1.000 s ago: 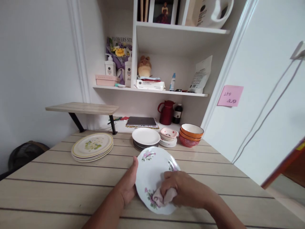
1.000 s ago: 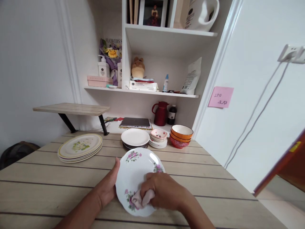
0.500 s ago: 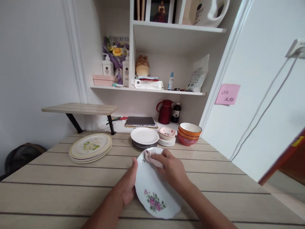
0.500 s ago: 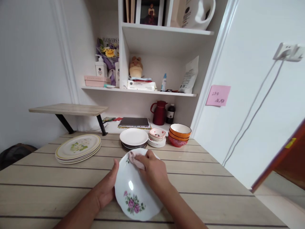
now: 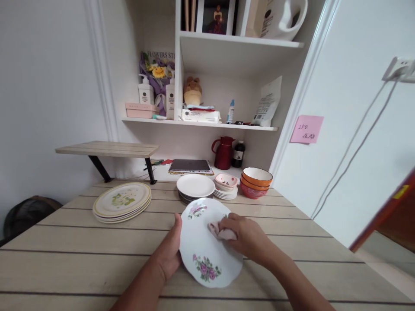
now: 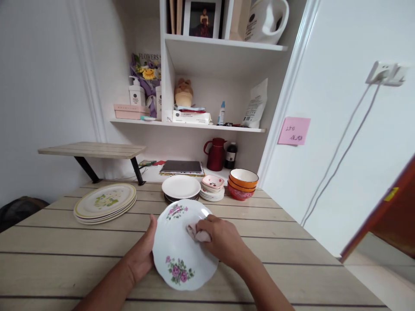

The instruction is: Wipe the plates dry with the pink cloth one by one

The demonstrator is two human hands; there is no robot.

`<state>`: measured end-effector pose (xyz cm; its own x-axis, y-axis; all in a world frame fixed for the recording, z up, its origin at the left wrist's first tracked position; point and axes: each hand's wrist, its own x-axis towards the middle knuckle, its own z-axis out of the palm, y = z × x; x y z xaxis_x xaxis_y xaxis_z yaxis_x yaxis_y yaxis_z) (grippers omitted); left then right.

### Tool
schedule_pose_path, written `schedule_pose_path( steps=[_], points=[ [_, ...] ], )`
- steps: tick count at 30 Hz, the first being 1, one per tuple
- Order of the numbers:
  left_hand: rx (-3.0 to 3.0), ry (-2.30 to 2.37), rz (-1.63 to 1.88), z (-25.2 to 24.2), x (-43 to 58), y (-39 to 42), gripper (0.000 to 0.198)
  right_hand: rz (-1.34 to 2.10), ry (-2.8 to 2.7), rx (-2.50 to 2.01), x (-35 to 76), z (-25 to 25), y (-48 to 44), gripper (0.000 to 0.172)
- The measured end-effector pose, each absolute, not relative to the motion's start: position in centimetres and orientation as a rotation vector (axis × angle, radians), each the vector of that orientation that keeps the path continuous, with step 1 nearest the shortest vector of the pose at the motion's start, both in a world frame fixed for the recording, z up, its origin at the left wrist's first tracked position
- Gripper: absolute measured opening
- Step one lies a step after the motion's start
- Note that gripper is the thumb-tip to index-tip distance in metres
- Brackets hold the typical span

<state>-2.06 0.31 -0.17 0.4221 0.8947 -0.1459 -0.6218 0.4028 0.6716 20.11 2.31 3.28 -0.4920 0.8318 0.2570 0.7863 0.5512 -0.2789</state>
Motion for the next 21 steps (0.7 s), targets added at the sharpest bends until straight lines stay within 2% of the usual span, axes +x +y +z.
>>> schedule_pose_path(
  steps=[4,9,16,21],
  points=[
    [0.595,0.443,1.014,-0.1,-2.0,0.2,0.079,0.327,-2.581,-1.112,19.3,3.8,1.1,0.026],
    [0.596,0.421,0.985,-0.1,-2.0,0.4,0.08,0.478,-2.598,-0.963,17.5,3.6,0.3,0.033],
    [0.579,0.534,0.994,-0.5,-1.7,0.4,0.076,0.225,-2.349,-1.14,14.9,2.9,0.9,0.037],
    [0.615,0.529,0.979,-0.5,-1.8,0.3,0.076,0.033,-2.21,-1.333,16.0,2.9,2.7,0.047]
  ],
)
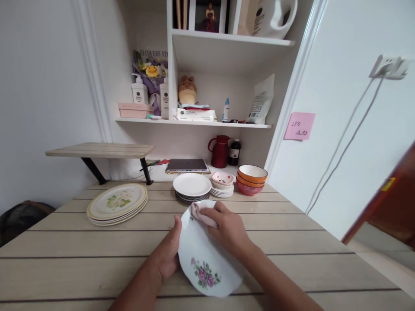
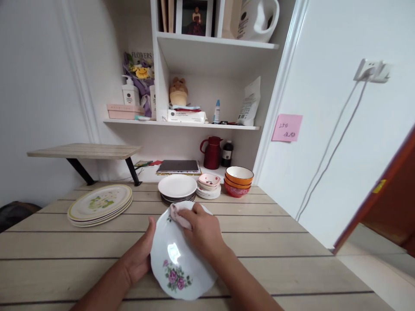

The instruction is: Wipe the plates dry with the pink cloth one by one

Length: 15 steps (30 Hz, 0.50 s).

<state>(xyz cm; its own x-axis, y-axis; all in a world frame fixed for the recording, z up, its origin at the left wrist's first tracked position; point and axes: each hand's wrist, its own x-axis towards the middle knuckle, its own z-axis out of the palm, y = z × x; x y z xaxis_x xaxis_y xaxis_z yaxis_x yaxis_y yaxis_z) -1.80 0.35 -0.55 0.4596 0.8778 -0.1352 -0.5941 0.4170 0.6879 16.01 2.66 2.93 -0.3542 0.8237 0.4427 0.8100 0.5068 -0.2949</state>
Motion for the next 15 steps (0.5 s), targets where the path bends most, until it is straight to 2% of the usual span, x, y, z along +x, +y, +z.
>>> schedule_pose_path(
  steps=[7,15],
  points=[
    [0.646,0.541,0.964,-0.5,-2.1,0.2,0.079,-0.074,-2.08,-1.482,19.8,2.9,4.1,0.037],
    [0.645,0.554,0.957,-0.8,-2.4,0.3,0.08,0.077,-2.219,-1.48,22.0,4.0,3.4,0.029]
  ],
)
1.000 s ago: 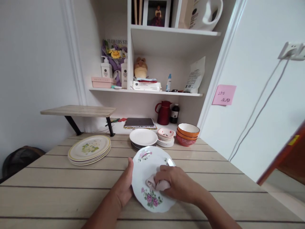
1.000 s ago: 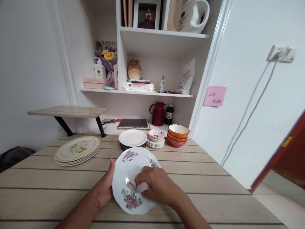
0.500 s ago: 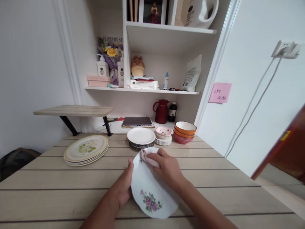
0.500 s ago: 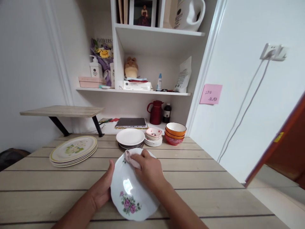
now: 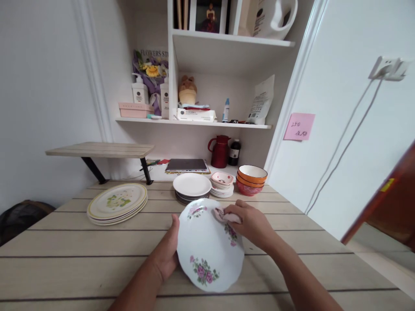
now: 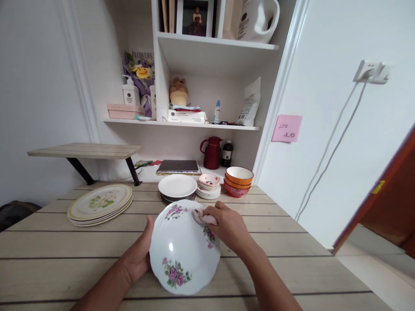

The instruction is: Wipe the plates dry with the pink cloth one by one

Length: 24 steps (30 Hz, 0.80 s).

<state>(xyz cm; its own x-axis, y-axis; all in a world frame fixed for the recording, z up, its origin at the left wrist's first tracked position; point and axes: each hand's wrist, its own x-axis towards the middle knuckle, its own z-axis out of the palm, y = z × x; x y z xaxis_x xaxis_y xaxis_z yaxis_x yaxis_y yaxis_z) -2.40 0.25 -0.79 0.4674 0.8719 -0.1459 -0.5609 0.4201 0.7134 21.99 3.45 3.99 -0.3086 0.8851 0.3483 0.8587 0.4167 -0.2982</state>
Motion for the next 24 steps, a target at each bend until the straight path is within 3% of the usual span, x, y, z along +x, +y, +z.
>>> schedule_pose_path(
  steps=[24],
  points=[
    [0.596,0.598,0.981,-0.8,-2.2,0.5,0.082,0.523,-2.71,-1.136,21.8,4.6,1.1,0.019]
  ],
)
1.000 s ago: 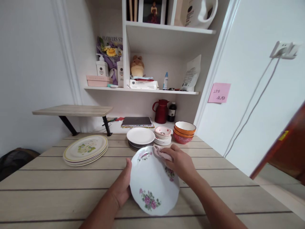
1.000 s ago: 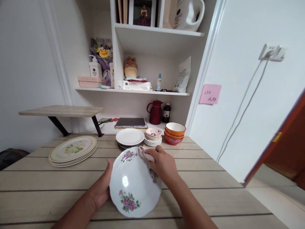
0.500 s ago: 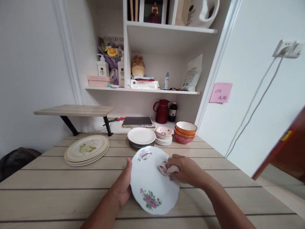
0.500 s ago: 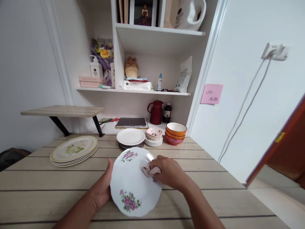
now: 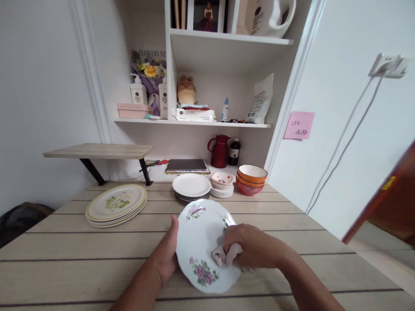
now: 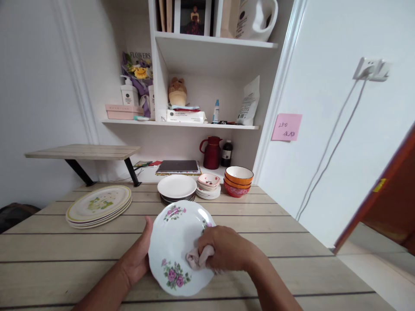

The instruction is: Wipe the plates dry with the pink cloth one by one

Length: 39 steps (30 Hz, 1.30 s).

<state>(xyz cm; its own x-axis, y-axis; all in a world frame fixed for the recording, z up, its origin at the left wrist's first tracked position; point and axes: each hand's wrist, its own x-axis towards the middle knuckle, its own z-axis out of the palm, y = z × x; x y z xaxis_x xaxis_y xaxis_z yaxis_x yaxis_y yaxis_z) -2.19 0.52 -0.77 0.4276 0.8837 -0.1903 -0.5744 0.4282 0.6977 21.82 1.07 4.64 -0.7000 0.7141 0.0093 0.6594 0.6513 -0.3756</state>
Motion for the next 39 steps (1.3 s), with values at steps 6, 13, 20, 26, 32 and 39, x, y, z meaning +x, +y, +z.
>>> schedule_pose_path(
  steps=[6,13,20,26,32,39],
  points=[
    [0.595,0.6,0.977,-0.8,-2.2,0.5,0.08,0.577,-2.739,-1.094,21.2,5.0,0.6,0.023],
    [0.592,0.569,0.97,-0.8,-2.2,0.5,0.083,0.56,-2.746,-1.086,20.9,4.9,0.4,0.024],
    [0.589,0.582,0.967,-0.8,-2.1,0.6,0.081,0.599,-2.724,-1.038,20.2,4.9,0.0,0.028],
    [0.575,0.547,0.942,-0.7,-2.0,0.4,0.082,0.669,-2.707,-0.983,19.6,5.1,-0.3,0.028],
    [0.566,0.553,0.968,-0.3,-1.8,0.3,0.08,0.683,-2.683,-0.911,18.8,4.9,-0.7,0.029],
    [0.542,0.542,0.957,0.0,-1.7,0.2,0.078,0.608,-2.656,-0.877,17.3,4.4,-1.1,0.027]
  ],
)
